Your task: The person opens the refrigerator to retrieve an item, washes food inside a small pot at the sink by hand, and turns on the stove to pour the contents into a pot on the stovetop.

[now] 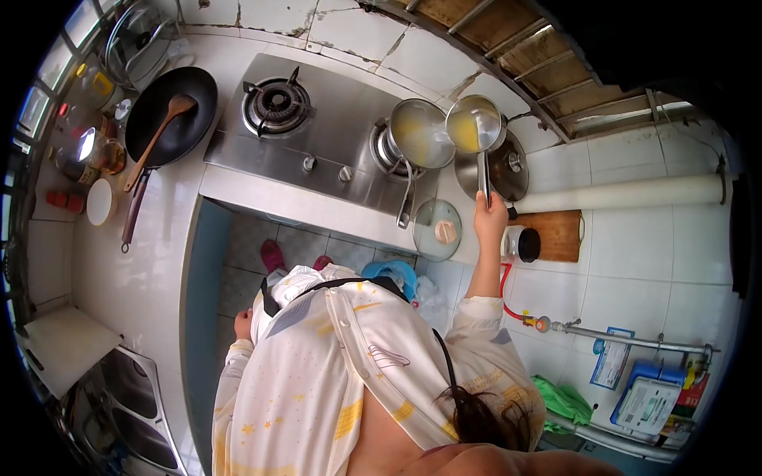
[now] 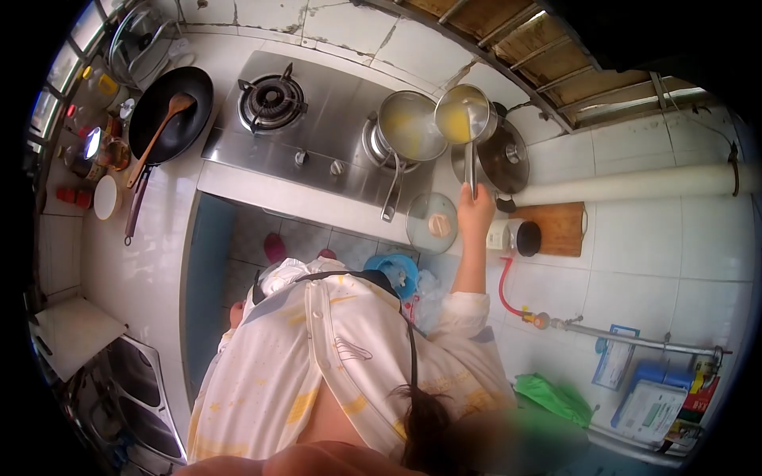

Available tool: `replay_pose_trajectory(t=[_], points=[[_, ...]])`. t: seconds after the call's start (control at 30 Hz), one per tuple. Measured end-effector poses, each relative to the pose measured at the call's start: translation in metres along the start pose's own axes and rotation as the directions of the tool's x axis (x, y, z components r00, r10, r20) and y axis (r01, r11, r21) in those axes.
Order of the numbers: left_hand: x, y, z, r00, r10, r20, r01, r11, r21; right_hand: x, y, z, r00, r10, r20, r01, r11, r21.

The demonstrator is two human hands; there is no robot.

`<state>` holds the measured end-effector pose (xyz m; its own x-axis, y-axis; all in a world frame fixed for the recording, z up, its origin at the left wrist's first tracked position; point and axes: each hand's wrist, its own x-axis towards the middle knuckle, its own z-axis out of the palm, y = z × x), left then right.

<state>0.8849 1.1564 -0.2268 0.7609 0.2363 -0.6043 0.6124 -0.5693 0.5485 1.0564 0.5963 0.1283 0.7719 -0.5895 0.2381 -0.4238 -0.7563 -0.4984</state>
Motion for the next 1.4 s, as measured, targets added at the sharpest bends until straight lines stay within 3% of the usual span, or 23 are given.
replay_pose_trajectory(t=[0.07, 0.17, 0.3, 0.47, 0.8, 1.13, 1.2, 1.4], points=[[0.002, -0.002, 0.001, 1.0, 0.011, -0.004, -0.011, 1.0, -0.004, 0.005, -0.001, -0.002, 0.997, -0.071, -0.028, 0.069, 0.993, -0.096], [0.003, -0.001, 0.0, 1.0, -0.003, 0.022, 0.003, 1.0, -0.009, 0.004, -0.008, -0.005, 1.0, -0.013, -0.024, 0.012, 0.998, -0.059], [0.005, -0.004, 0.003, 1.0, -0.003, 0.014, 0.002, 1.0, 0.031, -0.001, -0.013, -0.007, 0.992, -0.068, -0.104, 0.069, 0.998, 0.01], [0.005, 0.001, 0.0, 0.999, -0.027, 0.035, 0.025, 0.999, 0.047, 0.003, -0.017, -0.008, 0.997, -0.059, -0.047, 0.052, 0.988, -0.145], [-0.001, 0.0, 0.0, 1.0, 0.006, 0.009, -0.006, 1.0, 0.006, -0.002, -0.015, 0.0, 0.988, -0.123, -0.097, 0.108, 0.983, -0.146], [-0.001, 0.008, -0.005, 0.999, -0.045, 0.023, 0.044, 0.999, 0.027, 0.008, 0.01, 0.038, 0.994, -0.093, -0.052, 0.089, 0.994, -0.069], [-0.002, 0.009, -0.007, 0.998, -0.057, 0.036, 0.056, 0.998, 0.019, 0.007, 0.009, 0.042, 0.995, 0.01, 0.097, -0.006, 0.999, -0.041], [-0.005, 0.013, -0.009, 0.995, -0.085, 0.045, 0.083, 0.996, 0.035, 0.007, 0.006, 0.062, 0.994, -0.093, 0.066, 0.1, 0.987, -0.122]])
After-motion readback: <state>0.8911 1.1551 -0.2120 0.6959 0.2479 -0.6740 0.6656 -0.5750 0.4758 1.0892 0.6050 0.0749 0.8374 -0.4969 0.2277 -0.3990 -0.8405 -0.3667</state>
